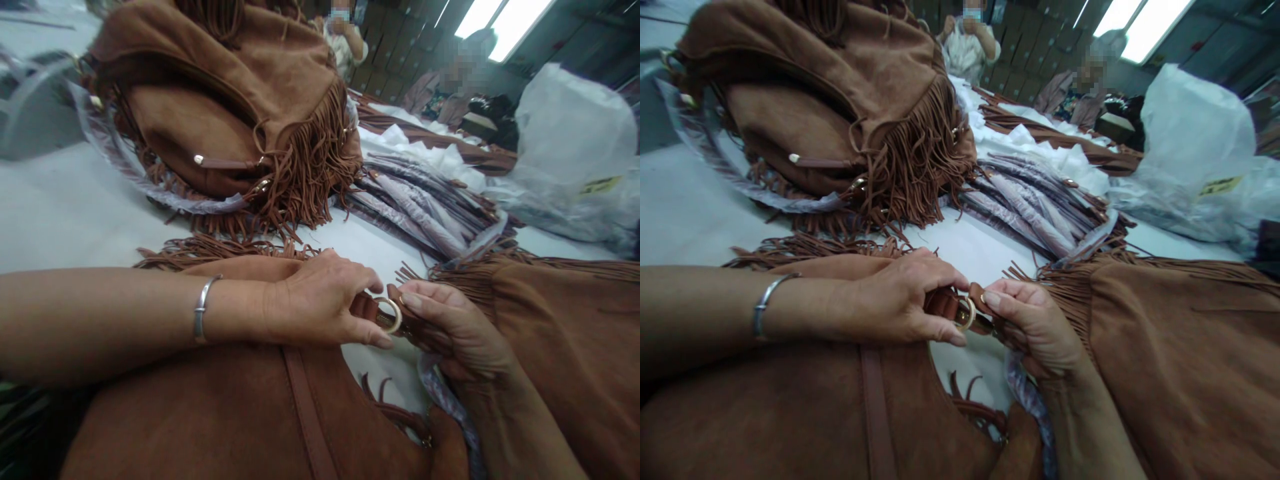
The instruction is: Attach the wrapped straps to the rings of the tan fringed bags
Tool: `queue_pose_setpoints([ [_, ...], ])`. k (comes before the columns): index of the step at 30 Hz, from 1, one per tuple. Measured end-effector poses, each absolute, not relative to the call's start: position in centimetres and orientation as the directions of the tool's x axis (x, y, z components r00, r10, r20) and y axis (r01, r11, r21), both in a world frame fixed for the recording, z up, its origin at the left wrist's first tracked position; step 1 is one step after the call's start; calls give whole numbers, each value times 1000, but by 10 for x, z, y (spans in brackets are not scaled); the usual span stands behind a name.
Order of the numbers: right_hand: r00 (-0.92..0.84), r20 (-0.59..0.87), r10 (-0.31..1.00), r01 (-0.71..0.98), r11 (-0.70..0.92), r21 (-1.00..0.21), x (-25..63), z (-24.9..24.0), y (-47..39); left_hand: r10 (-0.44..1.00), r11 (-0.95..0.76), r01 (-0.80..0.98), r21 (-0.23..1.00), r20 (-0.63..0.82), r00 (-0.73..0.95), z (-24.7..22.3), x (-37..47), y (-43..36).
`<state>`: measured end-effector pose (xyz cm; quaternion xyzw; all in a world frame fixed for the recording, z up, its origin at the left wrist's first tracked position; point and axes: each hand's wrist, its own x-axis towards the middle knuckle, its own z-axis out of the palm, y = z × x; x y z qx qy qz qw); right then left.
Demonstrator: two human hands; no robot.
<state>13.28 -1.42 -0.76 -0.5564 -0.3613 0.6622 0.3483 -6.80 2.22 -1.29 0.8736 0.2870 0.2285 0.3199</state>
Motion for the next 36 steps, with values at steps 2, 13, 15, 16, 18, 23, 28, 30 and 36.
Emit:
queue_pose_setpoints([
  [2,-149,-493,857,-41,-503,-863,134,-10,-13,575,-733,390,557,202,793,-10,-70,20],
  [13,-222,-443,869,-73,-467,-881,124,-11,-20,416,-875,313,368,244,876,-12,-83,17],
  [15,-197,-425,883,-80,-447,-891,117,-10,-23,436,-876,332,351,281,855,-14,-84,16],
  [16,-190,-422,887,-81,-442,-893,114,-9,-25,447,-873,341,348,291,846,-14,-84,15],
  [18,-187,-425,886,-80,-444,-892,110,-6,-29,457,-871,355,339,294,839,-14,-83,14],
  [23,-221,-453,864,-11,-467,-884,110,1,-35,429,-899,377,222,272,862,-14,-76,13],
  [28,-207,-430,879,-4,-440,-898,112,-1,-33,405,-914,382,135,245,881,-16,-69,22],
  [30,-159,-381,911,-19,-388,-921,108,-4,-32,421,-907,403,125,236,876,-17,-67,26],
  [36,151,-184,971,21,-189,-982,88,-21,-41,568,-820,521,235,229,790,-20,-70,24],
])
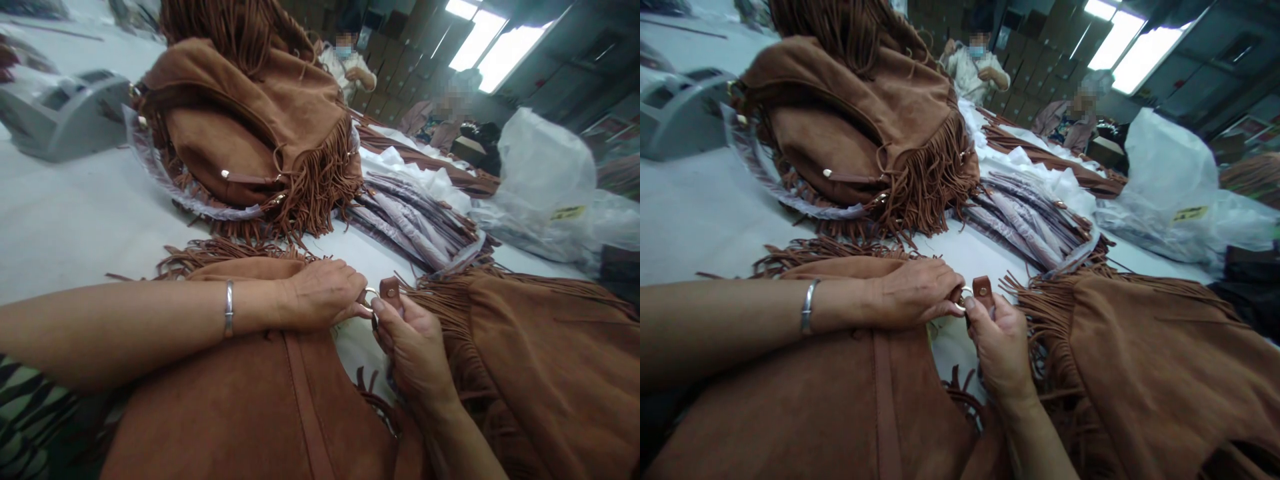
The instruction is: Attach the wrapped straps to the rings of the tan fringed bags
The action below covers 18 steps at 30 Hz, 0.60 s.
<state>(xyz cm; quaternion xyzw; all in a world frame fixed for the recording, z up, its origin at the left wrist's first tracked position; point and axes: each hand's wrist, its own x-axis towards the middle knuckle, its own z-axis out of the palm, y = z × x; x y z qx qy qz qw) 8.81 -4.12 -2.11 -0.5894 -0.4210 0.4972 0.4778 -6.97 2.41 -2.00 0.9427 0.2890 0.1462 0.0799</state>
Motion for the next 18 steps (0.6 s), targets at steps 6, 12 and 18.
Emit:
queue_pose_setpoints([
  [6,256,-112,960,42,-126,-991,79,-25,-50,508,-861,477,175,315,802,-25,-72,26],
  [12,191,-146,971,2,-150,-989,79,-16,-51,424,-905,402,140,380,822,-29,-73,33],
  [18,29,-271,962,-56,-269,-961,86,-10,-49,310,-949,305,84,436,845,-27,-78,34],
])
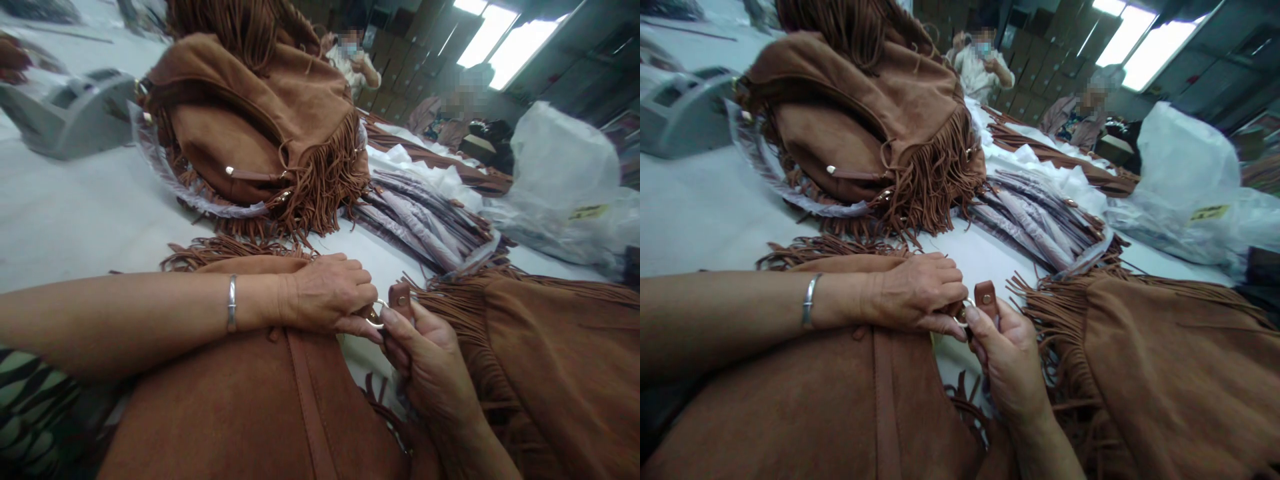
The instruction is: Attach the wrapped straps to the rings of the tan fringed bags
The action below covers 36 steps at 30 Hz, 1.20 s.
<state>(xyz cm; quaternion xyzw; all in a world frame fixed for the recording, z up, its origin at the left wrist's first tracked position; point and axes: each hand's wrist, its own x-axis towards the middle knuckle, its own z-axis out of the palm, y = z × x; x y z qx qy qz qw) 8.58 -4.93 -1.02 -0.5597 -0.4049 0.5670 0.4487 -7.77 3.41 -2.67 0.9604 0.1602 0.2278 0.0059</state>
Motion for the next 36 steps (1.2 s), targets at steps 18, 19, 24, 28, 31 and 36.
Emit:
queue_pose_setpoints([
  [18,-4,-350,937,-32,-350,-936,105,-11,-38,287,-933,124,338,491,823,-19,-85,34],
  [19,-25,-370,929,-19,-371,-929,106,-9,-37,287,-929,116,352,484,827,-18,-85,34],
  [24,-92,-423,901,-3,-425,-905,111,-7,-36,265,-925,81,372,477,838,-20,-86,33],
  [28,-132,-459,879,-19,-465,-885,113,-9,-34,260,-923,70,378,479,839,-21,-86,32],
  [31,-149,-482,863,-21,-490,-871,115,-9,-33,260,-923,78,377,462,848,-21,-86,30],
  [36,-224,-516,827,7,-528,-849,119,-7,-31,232,-922,42,386,461,857,-20,-87,28],
])
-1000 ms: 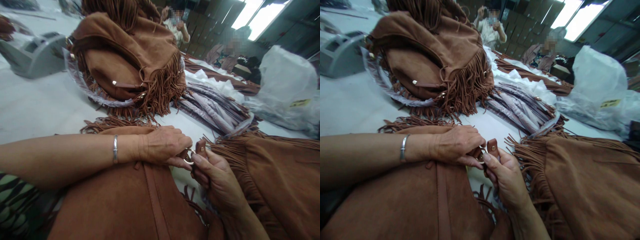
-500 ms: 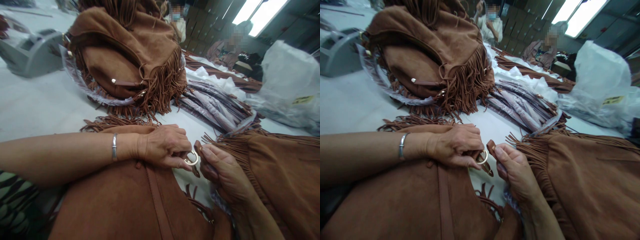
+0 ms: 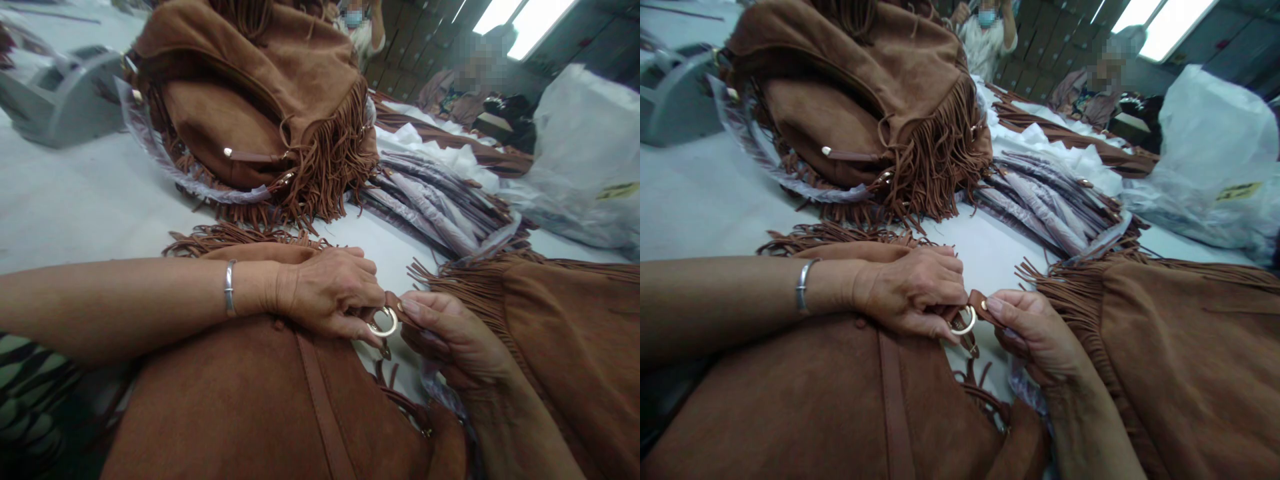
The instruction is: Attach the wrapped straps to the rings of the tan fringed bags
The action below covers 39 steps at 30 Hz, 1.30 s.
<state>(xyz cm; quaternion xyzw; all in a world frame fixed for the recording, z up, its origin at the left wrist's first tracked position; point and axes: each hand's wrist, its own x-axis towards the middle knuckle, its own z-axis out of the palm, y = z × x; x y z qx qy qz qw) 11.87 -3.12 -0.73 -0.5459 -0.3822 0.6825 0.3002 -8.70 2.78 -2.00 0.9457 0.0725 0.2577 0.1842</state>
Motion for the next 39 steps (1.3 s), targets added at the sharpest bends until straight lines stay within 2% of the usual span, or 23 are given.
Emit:
queue_pose_setpoints([
  [8,-369,-547,751,87,-558,-825,122,-16,-26,184,-930,30,367,392,902,-20,-91,26],
  [13,-393,-539,746,162,-520,-838,125,-14,-30,159,-927,22,375,341,926,-19,-91,26],
  [19,-426,-559,711,224,-516,-827,128,-6,-35,182,-925,38,379,353,918,-23,-91,26],
  [22,-385,-590,709,248,-537,-806,125,2,-41,248,-920,113,375,333,910,-25,-91,26],
  [27,-326,-649,688,323,-564,-760,114,16,-51,444,-865,344,366,239,863,-25,-88,26],
  [32,-349,-573,742,399,-436,-807,112,14,-49,437,-874,361,327,199,877,-22,-88,29],
  [36,-240,-472,849,495,-311,-811,116,16,-41,398,-906,336,257,253,882,-23,-87,32],
  [39,-176,-308,935,630,-134,-765,123,19,-34,361,-924,309,224,254,897,-21,-82,35],
])
